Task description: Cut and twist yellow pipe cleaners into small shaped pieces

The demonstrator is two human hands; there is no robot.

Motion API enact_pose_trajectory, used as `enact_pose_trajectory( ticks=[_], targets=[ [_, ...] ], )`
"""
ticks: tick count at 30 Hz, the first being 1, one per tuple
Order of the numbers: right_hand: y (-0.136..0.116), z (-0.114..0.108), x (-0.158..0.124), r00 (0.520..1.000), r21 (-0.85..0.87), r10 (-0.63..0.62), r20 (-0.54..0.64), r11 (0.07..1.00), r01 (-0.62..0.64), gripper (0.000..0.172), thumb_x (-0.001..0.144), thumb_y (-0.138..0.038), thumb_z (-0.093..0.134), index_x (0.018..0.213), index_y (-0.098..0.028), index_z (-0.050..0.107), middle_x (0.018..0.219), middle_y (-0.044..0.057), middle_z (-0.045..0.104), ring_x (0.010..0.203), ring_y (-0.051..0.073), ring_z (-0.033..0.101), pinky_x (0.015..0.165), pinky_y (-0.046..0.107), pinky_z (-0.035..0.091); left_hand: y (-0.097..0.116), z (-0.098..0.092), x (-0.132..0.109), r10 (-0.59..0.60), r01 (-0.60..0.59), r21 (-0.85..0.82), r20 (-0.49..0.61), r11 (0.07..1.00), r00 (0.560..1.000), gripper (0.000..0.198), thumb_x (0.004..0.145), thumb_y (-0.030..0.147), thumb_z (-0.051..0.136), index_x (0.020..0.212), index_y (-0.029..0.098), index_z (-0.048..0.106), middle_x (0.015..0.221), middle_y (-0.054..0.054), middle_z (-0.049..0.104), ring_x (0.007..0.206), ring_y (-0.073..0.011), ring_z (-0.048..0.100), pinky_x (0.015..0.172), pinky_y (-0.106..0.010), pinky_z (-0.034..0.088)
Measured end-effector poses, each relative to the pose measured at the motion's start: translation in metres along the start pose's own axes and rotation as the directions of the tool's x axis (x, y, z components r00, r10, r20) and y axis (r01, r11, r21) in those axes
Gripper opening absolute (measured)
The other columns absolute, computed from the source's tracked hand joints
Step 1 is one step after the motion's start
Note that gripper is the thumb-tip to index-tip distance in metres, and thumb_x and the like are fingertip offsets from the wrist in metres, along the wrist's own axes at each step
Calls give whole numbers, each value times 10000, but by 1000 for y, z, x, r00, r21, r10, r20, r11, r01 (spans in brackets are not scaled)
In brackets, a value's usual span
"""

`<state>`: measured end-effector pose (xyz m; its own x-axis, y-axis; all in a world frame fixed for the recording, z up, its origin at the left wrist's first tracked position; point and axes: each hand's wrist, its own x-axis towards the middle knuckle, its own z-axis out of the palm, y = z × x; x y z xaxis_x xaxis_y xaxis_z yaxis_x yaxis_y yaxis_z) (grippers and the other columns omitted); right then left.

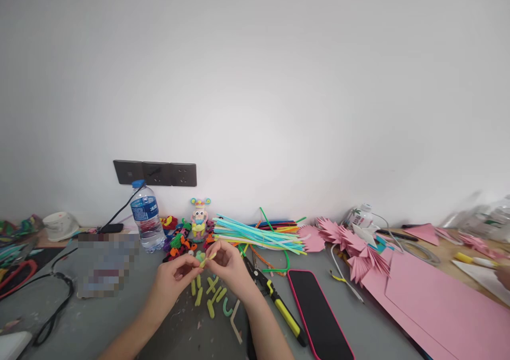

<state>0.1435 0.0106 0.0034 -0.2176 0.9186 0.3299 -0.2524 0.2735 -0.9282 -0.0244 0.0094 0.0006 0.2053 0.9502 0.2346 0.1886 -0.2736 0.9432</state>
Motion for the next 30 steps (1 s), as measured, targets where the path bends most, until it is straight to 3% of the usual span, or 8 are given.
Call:
enact_pose_trajectory(
  ticks=[8,13,21,26,30],
  targets=[
    [4,-5,0,993,-44,113,-19,993,-114,272,732,-397,752,810,-170,622,733,2,606,672,143,588,663,279,474,2,-5,1,3,-6,84,34,996,999,186,760,350,667,650,202,692,610,-11,627,593,-174,517,534,-231,331],
    [6,-9,-1,991,-75,128,25,989,-126,265,747,-404,737,753,-164,625,681,-4,617,650,148,605,672,288,479,3,-6,2,-12,11,35,43,999,999,183,729,349,689,621,202,693,574,-4,597,563,-164,478,527,-229,321],
    [4,-7,-2,990,-67,128,52,990,-125,242,773,-385,720,767,-174,603,665,-8,619,641,147,597,660,274,466,7,-3,3,16,-26,121,84,992,996,97,762,276,628,692,214,656,654,1,634,522,-140,493,506,-222,337],
    [-5,-6,-4,991,-93,126,42,988,-122,215,801,-369,702,769,-170,628,689,8,625,680,157,595,674,273,464,2,-3,2,44,-46,19,104,999,994,121,801,293,611,747,198,664,734,-27,652,649,-170,563,576,-228,396],
    [-11,-6,-6,991,-94,124,43,988,-119,221,790,-374,714,750,-166,651,700,11,620,682,151,572,676,266,453,-3,-3,3,-26,39,-162,86,986,996,179,764,356,684,746,179,662,720,-18,627,657,-158,550,590,-227,415]
  ],
)
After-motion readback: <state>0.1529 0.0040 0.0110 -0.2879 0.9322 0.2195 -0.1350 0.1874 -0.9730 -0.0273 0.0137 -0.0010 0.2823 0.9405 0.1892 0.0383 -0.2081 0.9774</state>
